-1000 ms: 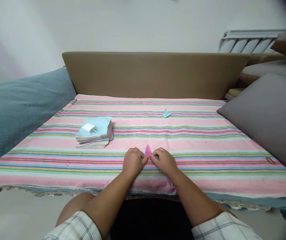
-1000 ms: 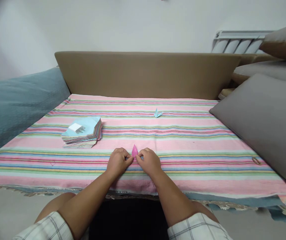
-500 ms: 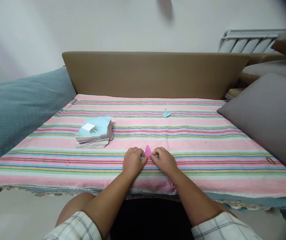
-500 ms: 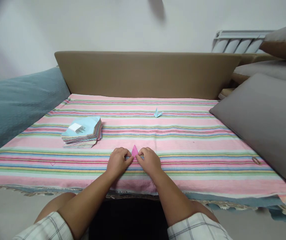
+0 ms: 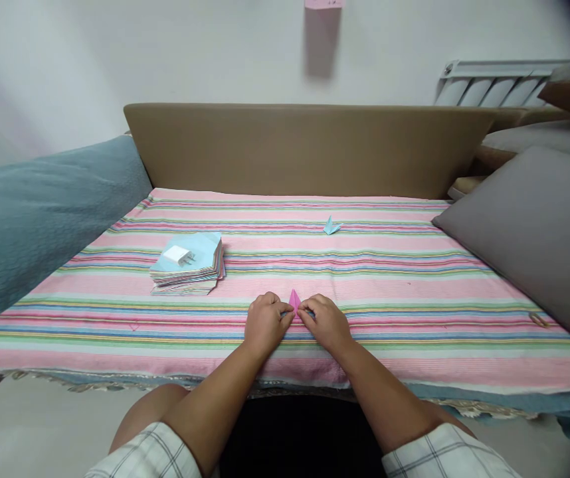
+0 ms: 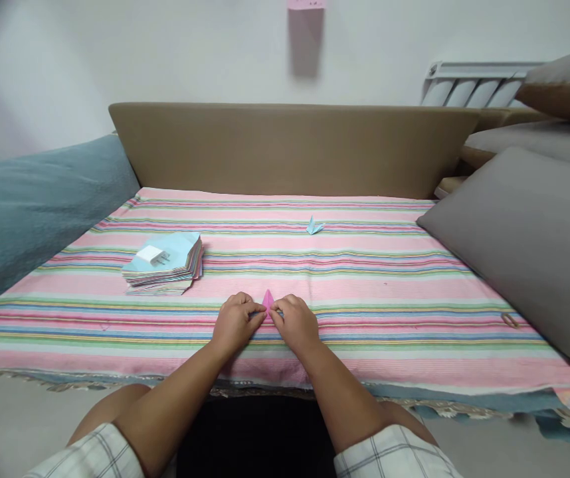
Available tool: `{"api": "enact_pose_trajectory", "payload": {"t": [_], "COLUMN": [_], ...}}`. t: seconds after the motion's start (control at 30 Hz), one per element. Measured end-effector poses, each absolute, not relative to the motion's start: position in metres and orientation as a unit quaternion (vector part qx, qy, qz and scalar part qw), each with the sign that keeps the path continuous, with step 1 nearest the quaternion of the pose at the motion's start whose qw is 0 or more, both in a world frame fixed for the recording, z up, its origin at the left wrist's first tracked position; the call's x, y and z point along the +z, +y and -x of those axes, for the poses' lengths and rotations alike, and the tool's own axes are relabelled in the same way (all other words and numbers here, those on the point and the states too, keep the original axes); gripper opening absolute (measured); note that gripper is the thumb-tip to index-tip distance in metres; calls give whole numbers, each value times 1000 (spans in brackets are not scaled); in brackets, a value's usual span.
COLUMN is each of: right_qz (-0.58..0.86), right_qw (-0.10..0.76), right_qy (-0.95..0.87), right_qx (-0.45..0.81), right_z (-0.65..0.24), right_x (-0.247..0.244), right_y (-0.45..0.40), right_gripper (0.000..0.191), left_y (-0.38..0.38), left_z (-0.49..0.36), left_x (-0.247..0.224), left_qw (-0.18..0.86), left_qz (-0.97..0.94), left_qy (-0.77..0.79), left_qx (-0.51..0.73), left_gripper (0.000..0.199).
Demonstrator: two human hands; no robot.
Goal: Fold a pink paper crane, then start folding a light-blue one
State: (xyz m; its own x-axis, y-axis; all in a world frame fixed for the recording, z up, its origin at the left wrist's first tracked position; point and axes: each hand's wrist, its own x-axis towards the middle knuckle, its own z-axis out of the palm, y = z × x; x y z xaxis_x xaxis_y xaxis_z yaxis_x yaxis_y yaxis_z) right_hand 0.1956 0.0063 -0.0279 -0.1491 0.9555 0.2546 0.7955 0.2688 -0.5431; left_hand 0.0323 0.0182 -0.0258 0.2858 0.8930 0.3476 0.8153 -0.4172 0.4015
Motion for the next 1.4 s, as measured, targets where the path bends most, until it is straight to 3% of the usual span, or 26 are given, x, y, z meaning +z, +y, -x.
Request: {"api": "enact_pose_trajectory", "payload": {"t": [0.87, 1.1, 1.4], "right_qz": [599, 590, 597], "right_qw": [267, 292, 273], "right_qy": [-743, -742, -745], "right_qx": [131, 130, 119], "right_z": [-197, -198, -197], "right_x": [-31, -33, -32], "right_y": [9, 9, 9], "right_gripper": [33, 11, 27], "left_y": [16, 15, 14], "left_z": [-33, -33, -33], "left_x": [-25, -23, -23], "left_qw": [54, 59, 56], "left_qz": [-791, -789, -787], "left_qy": [556, 563, 572], "left_qx": [249, 236, 225], "left_gripper": [22, 24, 30]}}
